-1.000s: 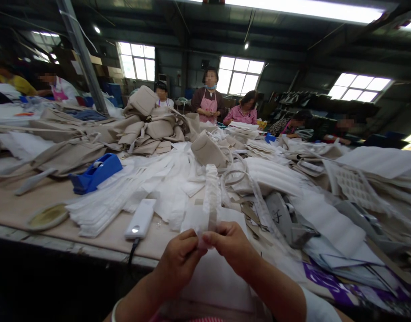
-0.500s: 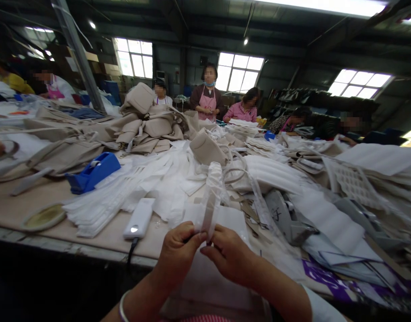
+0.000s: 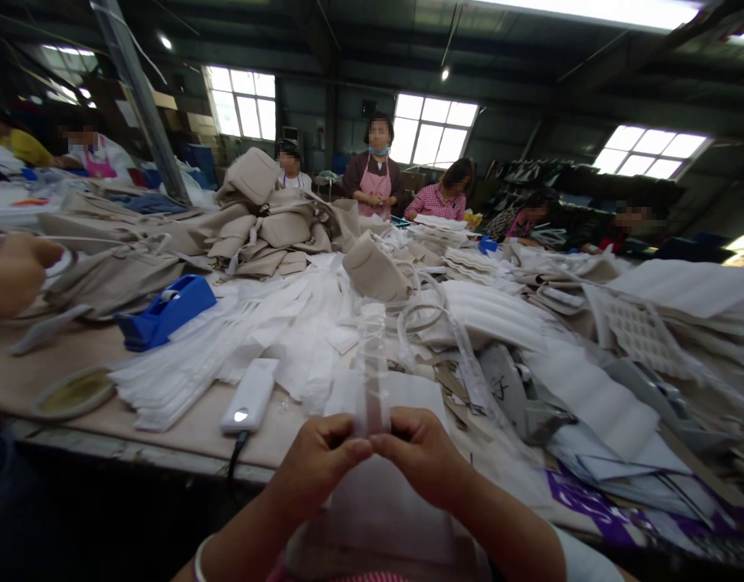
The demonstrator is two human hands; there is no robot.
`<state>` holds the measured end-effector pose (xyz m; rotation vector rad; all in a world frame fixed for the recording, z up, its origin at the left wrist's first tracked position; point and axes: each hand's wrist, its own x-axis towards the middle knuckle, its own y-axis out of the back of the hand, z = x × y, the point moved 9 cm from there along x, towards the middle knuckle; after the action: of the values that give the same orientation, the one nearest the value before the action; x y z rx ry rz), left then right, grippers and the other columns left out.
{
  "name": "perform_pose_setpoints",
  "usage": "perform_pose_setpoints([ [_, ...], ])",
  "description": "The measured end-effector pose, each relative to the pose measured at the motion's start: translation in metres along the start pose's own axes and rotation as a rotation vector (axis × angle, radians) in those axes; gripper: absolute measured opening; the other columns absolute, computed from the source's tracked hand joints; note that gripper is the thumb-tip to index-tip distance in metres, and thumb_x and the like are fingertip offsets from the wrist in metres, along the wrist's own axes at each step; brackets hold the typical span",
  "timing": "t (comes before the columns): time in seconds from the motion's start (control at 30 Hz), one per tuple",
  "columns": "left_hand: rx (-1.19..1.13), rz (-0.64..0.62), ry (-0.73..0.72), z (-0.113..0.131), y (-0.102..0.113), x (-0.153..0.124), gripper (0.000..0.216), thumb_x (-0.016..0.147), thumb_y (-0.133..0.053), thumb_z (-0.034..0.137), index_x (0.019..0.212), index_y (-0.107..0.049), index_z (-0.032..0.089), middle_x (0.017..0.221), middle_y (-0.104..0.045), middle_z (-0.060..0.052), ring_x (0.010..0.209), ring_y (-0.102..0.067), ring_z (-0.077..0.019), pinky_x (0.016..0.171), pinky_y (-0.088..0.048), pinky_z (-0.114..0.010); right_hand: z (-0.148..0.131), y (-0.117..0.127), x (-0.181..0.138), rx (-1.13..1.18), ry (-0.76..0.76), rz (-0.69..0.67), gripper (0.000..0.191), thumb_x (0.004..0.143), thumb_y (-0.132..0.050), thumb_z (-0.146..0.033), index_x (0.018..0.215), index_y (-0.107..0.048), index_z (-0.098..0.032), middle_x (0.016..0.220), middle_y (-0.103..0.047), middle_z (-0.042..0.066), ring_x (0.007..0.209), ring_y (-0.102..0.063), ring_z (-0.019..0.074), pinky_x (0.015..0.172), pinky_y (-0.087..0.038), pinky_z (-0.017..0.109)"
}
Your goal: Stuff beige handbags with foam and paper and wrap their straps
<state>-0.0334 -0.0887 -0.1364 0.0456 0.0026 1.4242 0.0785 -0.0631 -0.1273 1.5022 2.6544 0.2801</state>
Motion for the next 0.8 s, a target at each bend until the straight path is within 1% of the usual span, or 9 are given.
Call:
perform_pose_setpoints([
  [0.1,-0.196,0.139,0.174,-0.016,0.001,0.000,0.030,0.072,-0.074,0.044,0.070,-0.069,0.015,0.050,-0.047,0.005,0.053,-0.044,-0.0104,0.055,-0.039,-0.022,-0.026,-0.009,-0.010,-0.538,0.383,0.093,0.024,0.087,-0.052,-0.020,0.064,-0.055,-0.015,0.065,-0.050,0.001,0.059,-0.042,0.0112,0.057,-0.030,0.026],
  [0.2,-0.166,0.242,0.126,-0.015,0.002,-0.001,0.021,0.076,-0.072,0.037,0.072,-0.068,0.017,0.058,-0.055,0.004,0.062,-0.050,-0.0119,0.063,-0.043,-0.022,-0.029,-0.013,-0.016,-0.741,0.495,0.131,0.023,0.089,-0.043,-0.014,0.071,-0.058,-0.015,0.070,-0.050,0.003,0.059,-0.041,0.0120,0.057,-0.029,0.027],
  [0.27,-0.093,0.229,0.050,-0.010,0.002,-0.001,0.017,0.081,-0.068,0.034,0.077,-0.069,0.018,0.070,-0.063,0.000,0.071,-0.056,-0.0145,0.069,-0.045,-0.024,-0.023,-0.008,-0.012,-0.612,0.419,0.045,0.022,0.090,-0.047,-0.020,0.072,-0.058,-0.014,0.070,-0.049,0.002,0.061,-0.041,0.0117,0.058,-0.030,0.026],
  [0.4,0.190,0.113,-0.246,0.013,-0.002,-0.004,0.016,0.086,-0.061,0.027,0.076,-0.071,0.019,0.075,-0.063,-0.003,0.073,-0.059,-0.0156,0.068,-0.046,-0.024,0.001,0.001,-0.003,0.113,-0.009,-0.214,0.038,0.083,-0.060,-0.050,0.070,-0.058,-0.014,0.056,-0.036,-0.005,0.050,-0.029,0.0073,0.048,-0.022,0.023],
  [0.47,0.299,0.038,-0.385,0.021,-0.008,-0.008,0.017,0.087,-0.059,0.024,0.078,-0.072,0.019,0.073,-0.061,-0.004,0.068,-0.058,-0.0145,0.066,-0.045,-0.024,0.010,-0.001,-0.002,0.396,-0.195,-0.229,0.042,0.075,-0.068,-0.053,0.067,-0.057,-0.014,0.050,-0.031,-0.008,0.044,-0.019,0.0050,0.044,-0.013,0.023],
  [0.53,0.328,0.008,-0.433,0.022,-0.010,-0.011,0.018,0.088,-0.058,0.023,0.081,-0.074,0.020,0.073,-0.061,-0.005,0.067,-0.057,-0.0144,0.065,-0.045,-0.024,0.018,-0.004,-0.001,0.545,-0.309,-0.177,0.039,0.066,-0.078,-0.045,0.063,-0.054,-0.015,0.048,-0.033,-0.008,0.042,-0.017,0.0036,0.043,-0.010,0.023],
  [0.6,0.283,0.012,-0.382,0.019,-0.006,-0.010,0.016,0.086,-0.061,0.027,0.079,-0.074,0.021,0.073,-0.061,-0.005,0.068,-0.056,-0.0155,0.065,-0.045,-0.025,0.024,-0.007,-0.001,0.592,-0.368,-0.111,0.036,0.063,-0.079,-0.040,0.062,-0.052,-0.016,0.048,-0.036,-0.008,0.041,-0.019,0.0036,0.043,-0.011,0.023],
  [0.67,0.148,0.000,-0.231,0.008,-0.003,-0.006,0.014,0.079,-0.069,0.033,0.078,-0.073,0.020,0.072,-0.060,-0.004,0.067,-0.054,-0.0153,0.065,-0.044,-0.025,0.023,-0.007,0.001,0.478,-0.318,-0.064,0.031,0.067,-0.075,-0.038,0.063,-0.053,-0.016,0.048,-0.037,-0.007,0.042,-0.023,0.0048,0.043,-0.015,0.023],
  [0.8,-0.339,0.000,0.192,-0.026,-0.005,0.000,0.032,0.070,-0.076,0.045,0.078,-0.068,0.015,0.055,-0.043,0.005,0.048,-0.030,-0.0060,0.046,-0.028,-0.019,-0.010,-0.001,0.000,-0.205,0.148,0.050,0.026,0.080,-0.061,-0.026,0.058,-0.053,-0.015,0.058,-0.045,-0.002,0.054,-0.039,0.0087,0.052,-0.027,0.024],
])
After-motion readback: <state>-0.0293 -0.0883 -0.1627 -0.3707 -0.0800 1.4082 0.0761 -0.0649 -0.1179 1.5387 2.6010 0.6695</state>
